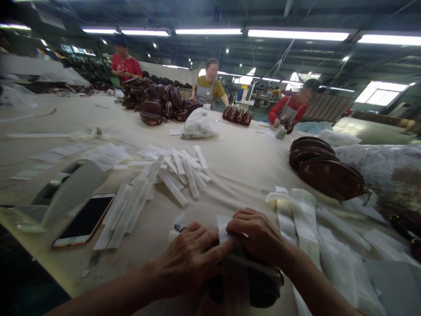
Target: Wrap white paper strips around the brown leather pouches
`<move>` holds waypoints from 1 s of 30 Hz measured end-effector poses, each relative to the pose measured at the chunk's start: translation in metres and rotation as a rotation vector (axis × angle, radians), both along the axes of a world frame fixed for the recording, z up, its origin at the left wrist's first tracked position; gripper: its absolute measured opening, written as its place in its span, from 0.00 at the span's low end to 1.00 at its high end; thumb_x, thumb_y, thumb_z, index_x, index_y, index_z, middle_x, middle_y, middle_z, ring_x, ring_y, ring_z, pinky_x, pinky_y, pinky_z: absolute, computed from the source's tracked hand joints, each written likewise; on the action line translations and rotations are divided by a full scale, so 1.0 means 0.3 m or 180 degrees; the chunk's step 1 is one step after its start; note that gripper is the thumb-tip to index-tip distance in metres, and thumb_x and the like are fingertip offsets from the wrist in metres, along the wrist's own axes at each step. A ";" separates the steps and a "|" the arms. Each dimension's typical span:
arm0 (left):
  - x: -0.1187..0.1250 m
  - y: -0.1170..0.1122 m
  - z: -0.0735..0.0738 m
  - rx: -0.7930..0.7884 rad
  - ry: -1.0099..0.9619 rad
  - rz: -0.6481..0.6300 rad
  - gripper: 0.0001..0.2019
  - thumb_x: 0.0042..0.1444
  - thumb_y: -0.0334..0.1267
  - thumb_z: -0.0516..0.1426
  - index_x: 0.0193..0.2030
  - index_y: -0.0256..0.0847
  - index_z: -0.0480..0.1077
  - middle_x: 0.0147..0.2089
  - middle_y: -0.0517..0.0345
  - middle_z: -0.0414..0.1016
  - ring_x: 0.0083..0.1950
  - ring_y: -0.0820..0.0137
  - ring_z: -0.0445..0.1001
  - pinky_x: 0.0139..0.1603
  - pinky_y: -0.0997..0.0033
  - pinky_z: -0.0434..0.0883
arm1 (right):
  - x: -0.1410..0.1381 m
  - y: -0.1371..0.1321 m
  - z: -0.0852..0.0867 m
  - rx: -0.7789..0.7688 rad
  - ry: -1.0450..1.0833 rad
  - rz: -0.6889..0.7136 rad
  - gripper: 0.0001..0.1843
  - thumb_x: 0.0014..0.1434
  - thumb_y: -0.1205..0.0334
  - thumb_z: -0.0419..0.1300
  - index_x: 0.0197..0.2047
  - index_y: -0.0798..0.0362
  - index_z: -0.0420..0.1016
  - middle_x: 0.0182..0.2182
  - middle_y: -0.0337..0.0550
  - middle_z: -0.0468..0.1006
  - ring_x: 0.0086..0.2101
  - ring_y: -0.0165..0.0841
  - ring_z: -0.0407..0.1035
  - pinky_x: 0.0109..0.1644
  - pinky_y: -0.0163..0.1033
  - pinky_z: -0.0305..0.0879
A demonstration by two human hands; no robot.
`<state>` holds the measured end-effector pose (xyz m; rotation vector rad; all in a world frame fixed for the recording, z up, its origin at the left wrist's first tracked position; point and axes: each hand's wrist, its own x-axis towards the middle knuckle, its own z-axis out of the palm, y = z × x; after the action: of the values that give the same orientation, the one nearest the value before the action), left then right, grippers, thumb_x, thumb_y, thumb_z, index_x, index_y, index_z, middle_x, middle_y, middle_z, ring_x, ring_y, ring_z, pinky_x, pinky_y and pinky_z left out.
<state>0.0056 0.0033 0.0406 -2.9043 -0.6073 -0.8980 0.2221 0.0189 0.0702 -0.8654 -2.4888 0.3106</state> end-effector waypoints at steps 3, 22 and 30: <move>0.005 0.002 -0.004 0.0051 0.0000 0.0007 0.16 0.64 0.43 0.50 0.54 0.37 0.61 0.37 0.54 0.71 0.33 0.65 0.68 0.33 0.64 0.61 | 0.019 0.014 -0.010 -0.0166 -0.0166 -0.0003 0.05 0.61 0.67 0.55 0.34 0.53 0.72 0.27 0.41 0.75 0.31 0.30 0.68 0.35 0.35 0.63; 0.003 0.009 0.007 -0.0272 -0.0211 -0.0173 0.09 0.64 0.39 0.51 0.46 0.37 0.63 0.48 0.56 0.75 0.39 0.68 0.71 0.38 0.65 0.60 | 0.098 0.050 -0.198 -0.2509 0.0837 -0.0472 0.26 0.52 0.50 0.64 0.53 0.47 0.72 0.57 0.49 0.69 0.58 0.44 0.61 0.60 0.52 0.57; -0.005 0.029 0.021 -0.0491 -0.0096 -0.0389 0.17 0.66 0.47 0.45 0.54 0.38 0.61 0.49 0.54 0.75 0.42 0.69 0.72 0.39 0.65 0.60 | 0.060 0.029 -0.219 -0.2738 0.0796 -0.0505 0.19 0.54 0.47 0.61 0.39 0.54 0.79 0.36 0.44 0.81 0.40 0.38 0.75 0.48 0.44 0.69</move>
<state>0.0040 0.0119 0.0470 -3.1005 -0.5284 -0.9503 0.2402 0.0276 0.0047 -1.2292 -1.9998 1.3940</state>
